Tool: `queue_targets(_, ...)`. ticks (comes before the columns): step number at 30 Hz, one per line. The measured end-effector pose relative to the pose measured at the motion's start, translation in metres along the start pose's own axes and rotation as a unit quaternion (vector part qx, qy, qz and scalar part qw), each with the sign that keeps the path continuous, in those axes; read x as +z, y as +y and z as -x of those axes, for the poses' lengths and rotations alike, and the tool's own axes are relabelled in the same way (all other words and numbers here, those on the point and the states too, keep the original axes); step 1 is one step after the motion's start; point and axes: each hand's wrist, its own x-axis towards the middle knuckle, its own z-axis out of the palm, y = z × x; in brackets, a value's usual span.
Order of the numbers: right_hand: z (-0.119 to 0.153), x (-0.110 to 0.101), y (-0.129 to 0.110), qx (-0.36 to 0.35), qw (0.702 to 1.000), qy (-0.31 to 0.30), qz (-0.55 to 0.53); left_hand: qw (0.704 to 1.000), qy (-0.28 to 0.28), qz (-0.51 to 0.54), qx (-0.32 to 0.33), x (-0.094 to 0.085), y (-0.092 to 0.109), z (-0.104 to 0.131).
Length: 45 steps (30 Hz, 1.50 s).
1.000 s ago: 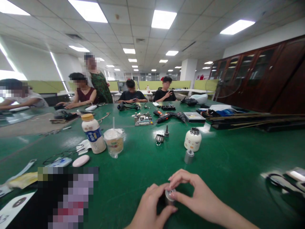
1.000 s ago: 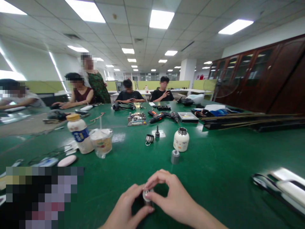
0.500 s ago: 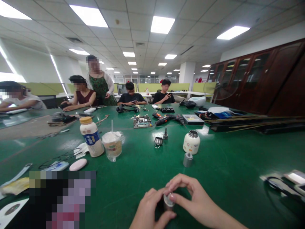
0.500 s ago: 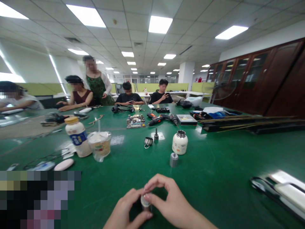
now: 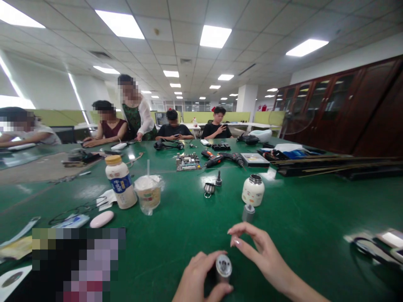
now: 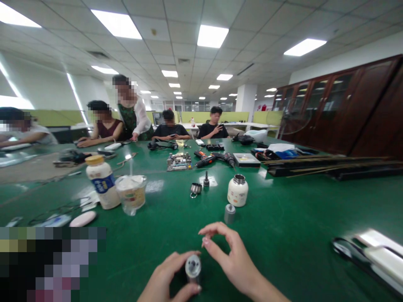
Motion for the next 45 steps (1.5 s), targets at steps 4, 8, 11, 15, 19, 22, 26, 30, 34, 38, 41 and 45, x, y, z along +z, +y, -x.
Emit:
queue_targets(4, 0.001, -0.002, -0.005, -0.031, 0.994, -0.083, 0.066, 1.0, -0.003, 0.0, -0.009, -0.001, 0.003, -0.001)
queue_targets(8, 0.004, 0.004, -0.007, -0.036, 0.987, -0.111, 0.107, 1.0, 0.006, 0.002, -0.009, -0.001, 0.007, -0.002)
queue_targets(11, 0.005, 0.008, -0.009, -0.021, 0.985, -0.101, 0.135, 1.0, 0.002, 0.009, 0.002, -0.002, 0.009, -0.001)
queue_targets(15, 0.003, 0.011, -0.012, -0.001, 0.989, -0.091, 0.115, 1.0, 0.011, 0.015, 0.007, -0.001, 0.007, 0.0)
queue_targets(19, 0.002, 0.011, -0.011, 0.007, 0.993, -0.091, 0.074, 0.999, 0.021, 0.022, 0.017, 0.001, 0.003, 0.001)
queue_targets(22, 0.002, 0.009, -0.009, 0.006, 0.993, -0.102, 0.056, 1.0, 0.02, 0.018, 0.013, 0.0, 0.005, 0.001)
queue_targets(26, 0.0, 0.004, -0.009, 0.004, 0.993, -0.111, 0.045, 1.0, 0.014, 0.014, 0.003, -0.003, 0.01, -0.001)
queue_targets(30, 0.0, 0.002, -0.011, 0.001, 0.991, -0.129, 0.046, 1.0, 0.007, 0.014, -0.001, -0.004, 0.012, -0.002)
queue_targets(34, 0.003, 0.003, -0.012, 0.001, 0.99, -0.13, 0.058, 1.0, 0.012, 0.016, -0.008, -0.003, 0.012, -0.001)
queue_targets(38, 0.002, 0.0, -0.008, -0.02, 0.987, -0.145, 0.063, 1.0, 0.017, 0.019, -0.007, -0.003, 0.012, -0.001)
queue_targets(41, -0.002, -0.003, -0.005, -0.022, 0.995, -0.082, 0.053, 1.0, 0.017, 0.021, -0.001, -0.003, 0.01, 0.0)
queue_targets(45, -0.004, -0.003, -0.005, 0.002, 0.999, -0.036, 0.037, 1.0, 0.019, 0.022, -0.01, -0.003, 0.01, 0.0)
